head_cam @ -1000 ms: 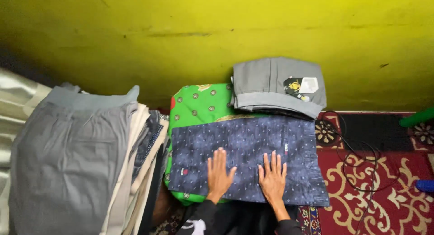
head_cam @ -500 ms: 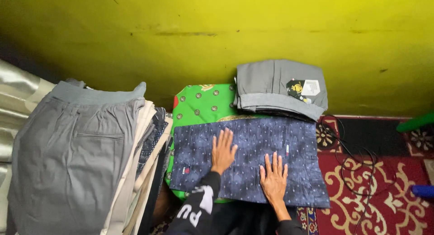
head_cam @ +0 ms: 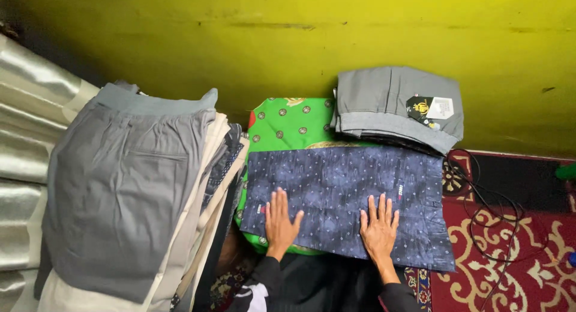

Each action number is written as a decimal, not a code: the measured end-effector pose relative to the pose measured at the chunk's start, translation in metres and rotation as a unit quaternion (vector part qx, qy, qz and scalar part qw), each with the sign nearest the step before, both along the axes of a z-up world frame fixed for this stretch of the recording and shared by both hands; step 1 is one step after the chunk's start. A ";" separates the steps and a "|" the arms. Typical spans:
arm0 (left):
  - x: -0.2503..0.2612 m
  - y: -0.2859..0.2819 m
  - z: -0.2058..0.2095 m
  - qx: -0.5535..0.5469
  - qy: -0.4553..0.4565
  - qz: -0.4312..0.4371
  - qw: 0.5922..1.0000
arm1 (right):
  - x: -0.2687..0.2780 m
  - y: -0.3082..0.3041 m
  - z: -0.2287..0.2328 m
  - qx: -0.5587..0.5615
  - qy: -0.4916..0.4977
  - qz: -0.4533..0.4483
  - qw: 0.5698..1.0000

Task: Folding various pairs of trousers and stacking them on a rug.

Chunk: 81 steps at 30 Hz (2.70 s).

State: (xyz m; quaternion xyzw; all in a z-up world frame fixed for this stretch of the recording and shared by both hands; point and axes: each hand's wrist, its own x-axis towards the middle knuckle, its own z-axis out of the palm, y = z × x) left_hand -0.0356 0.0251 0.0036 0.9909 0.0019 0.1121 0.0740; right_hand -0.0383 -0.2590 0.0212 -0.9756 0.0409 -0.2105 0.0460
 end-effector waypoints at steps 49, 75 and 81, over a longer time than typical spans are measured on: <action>0.010 0.020 0.076 -0.340 0.104 0.130 0.926 | 0.150 0.166 -0.009 0.663 0.160 0.126 0.721; 0.005 -0.088 0.154 -0.563 0.186 -0.124 0.796 | 0.046 0.016 0.018 0.637 0.180 -0.020 0.750; 0.022 -0.096 0.050 -0.309 0.040 -0.123 0.942 | 0.030 -0.004 -0.034 0.512 0.201 -0.107 0.828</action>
